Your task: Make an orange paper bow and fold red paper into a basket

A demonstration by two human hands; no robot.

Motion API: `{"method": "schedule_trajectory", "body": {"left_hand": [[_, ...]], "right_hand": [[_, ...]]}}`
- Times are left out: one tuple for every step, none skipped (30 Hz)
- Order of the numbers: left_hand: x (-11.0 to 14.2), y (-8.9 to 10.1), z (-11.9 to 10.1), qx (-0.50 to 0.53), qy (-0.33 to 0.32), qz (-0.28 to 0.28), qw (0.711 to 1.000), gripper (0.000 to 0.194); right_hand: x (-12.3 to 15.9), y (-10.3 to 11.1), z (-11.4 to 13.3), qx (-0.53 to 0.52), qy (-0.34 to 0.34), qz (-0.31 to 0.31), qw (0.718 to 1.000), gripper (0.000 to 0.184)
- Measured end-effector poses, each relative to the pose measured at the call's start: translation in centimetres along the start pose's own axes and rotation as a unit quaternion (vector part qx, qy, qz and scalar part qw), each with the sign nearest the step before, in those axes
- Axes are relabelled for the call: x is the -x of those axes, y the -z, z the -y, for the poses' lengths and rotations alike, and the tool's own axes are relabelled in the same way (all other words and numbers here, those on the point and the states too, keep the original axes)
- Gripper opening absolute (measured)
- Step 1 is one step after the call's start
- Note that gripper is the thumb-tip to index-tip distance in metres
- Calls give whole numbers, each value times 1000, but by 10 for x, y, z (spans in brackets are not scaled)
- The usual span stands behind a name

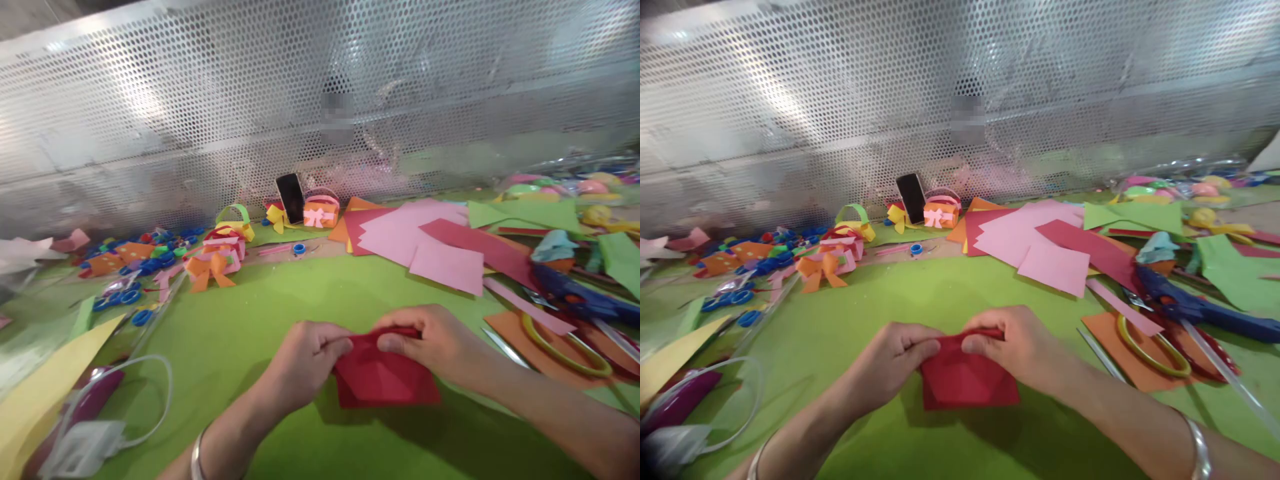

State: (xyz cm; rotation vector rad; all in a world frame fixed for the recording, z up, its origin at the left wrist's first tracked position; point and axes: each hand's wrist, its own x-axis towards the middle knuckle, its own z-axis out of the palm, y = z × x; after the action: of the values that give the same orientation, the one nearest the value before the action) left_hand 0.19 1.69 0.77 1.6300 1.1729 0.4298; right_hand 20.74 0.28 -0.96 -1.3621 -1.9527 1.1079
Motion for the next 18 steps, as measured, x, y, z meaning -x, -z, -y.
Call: {"method": "schedule_trajectory", "body": {"left_hand": [[-1,0,1,-7,0,-36,999,28],[-1,0,2,6,5,-64,998,27],[-2,-1,3,44,19,-84,995,24],[-2,-2,5,105,37,-87,990,21],[-2,-4,6,178,56,-74,980,24],[-1,-6,8,247,74,-50,965,34],[-1,-8,8,299,86,-21,950,44],[0,-11,9,329,92,6,940,52],[1,-13,8,341,95,26,935,55],[1,-15,7,341,95,32,935,55],[1,-16,6,340,94,22,936,52],[1,-18,5,337,88,5,937,49],[1,-19,3,337,74,-14,939,45],[0,-19,2,337,58,-33,939,41],[0,-19,2,337,45,-51,939,36],[-1,-20,2,337,36,-66,938,32],[-1,-20,2,340,34,-77,937,30],[-1,-20,2,345,38,-83,934,29]], "right_hand": [[-1,0,1,-15,-25,-19,999,35],[-2,0,2,-17,-40,-41,998,36],[-4,0,3,-8,-45,-64,997,37],[-4,0,5,2,-44,-84,995,37],[-5,1,6,6,-42,-99,994,37],[-6,1,7,7,-40,-111,993,37],[-6,2,7,6,-38,-120,992,37],[-7,3,7,3,-36,-127,991,37],[-7,4,7,-2,-33,-130,991,38],[-7,4,6,-8,-30,-129,991,39],[-7,4,5,-23,-28,-123,992,39],[-7,3,4,-46,-27,-118,992,38],[-6,1,3,-72,-32,-117,990,38],[-5,-1,2,-94,-42,-116,988,38],[-4,-3,2,-113,-59,-110,986,39],[-3,-5,2,-128,-80,-98,984,39],[-2,-6,3,-139,-103,-82,982,40],[-1,-7,4,-145,-124,-64,980,40]]}}
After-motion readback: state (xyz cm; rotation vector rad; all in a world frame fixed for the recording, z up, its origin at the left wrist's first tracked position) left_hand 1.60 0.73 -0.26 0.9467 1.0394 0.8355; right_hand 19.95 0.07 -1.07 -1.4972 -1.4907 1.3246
